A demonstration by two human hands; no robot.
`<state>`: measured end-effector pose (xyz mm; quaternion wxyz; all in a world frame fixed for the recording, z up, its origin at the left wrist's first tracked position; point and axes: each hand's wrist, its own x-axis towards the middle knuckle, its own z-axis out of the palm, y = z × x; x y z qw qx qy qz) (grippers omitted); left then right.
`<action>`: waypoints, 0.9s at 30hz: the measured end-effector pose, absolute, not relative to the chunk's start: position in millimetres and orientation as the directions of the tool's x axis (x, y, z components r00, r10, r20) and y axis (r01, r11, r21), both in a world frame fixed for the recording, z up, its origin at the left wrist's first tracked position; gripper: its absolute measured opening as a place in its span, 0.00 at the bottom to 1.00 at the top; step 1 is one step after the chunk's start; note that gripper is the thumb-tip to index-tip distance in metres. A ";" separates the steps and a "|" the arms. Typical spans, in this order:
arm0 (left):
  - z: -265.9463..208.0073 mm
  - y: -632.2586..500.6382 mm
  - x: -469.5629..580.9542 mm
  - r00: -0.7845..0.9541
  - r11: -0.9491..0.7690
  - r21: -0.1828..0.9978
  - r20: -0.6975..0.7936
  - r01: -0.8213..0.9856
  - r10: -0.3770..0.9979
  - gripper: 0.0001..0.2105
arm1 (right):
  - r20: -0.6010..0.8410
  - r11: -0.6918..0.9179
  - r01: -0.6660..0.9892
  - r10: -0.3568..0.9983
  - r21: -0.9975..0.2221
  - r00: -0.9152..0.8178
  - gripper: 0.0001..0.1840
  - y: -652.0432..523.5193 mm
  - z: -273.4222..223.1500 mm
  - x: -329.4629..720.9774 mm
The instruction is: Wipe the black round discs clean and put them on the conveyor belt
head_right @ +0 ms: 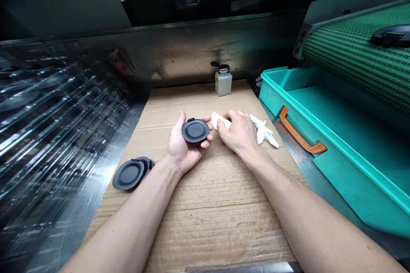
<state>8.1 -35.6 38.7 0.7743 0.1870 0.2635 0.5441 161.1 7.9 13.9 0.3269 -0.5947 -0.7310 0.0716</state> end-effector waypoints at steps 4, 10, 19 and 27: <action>39.4 -36.3 8.2 0.291 0.359 0.551 -0.211 -0.753 0.933 0.29 | 0.416 0.297 0.733 0.909 -0.612 -0.020 0.17 3.9 21.5 157.3; 41.3 -36.4 5.8 0.330 0.408 0.437 -0.247 -0.802 0.911 0.27 | 0.346 0.271 0.591 0.938 -0.760 0.014 0.18 -2.6 29.4 151.2; 38.0 -35.9 6.0 0.321 0.408 0.463 -0.259 -0.787 0.911 0.29 | 0.508 0.219 0.896 0.861 -0.387 0.009 0.15 5.6 41.0 179.3; 33.8 -33.7 8.0 0.278 0.364 0.586 -0.235 -0.724 0.931 0.31 | 0.058 -0.024 0.967 0.997 -0.255 0.040 0.10 20.8 51.0 218.9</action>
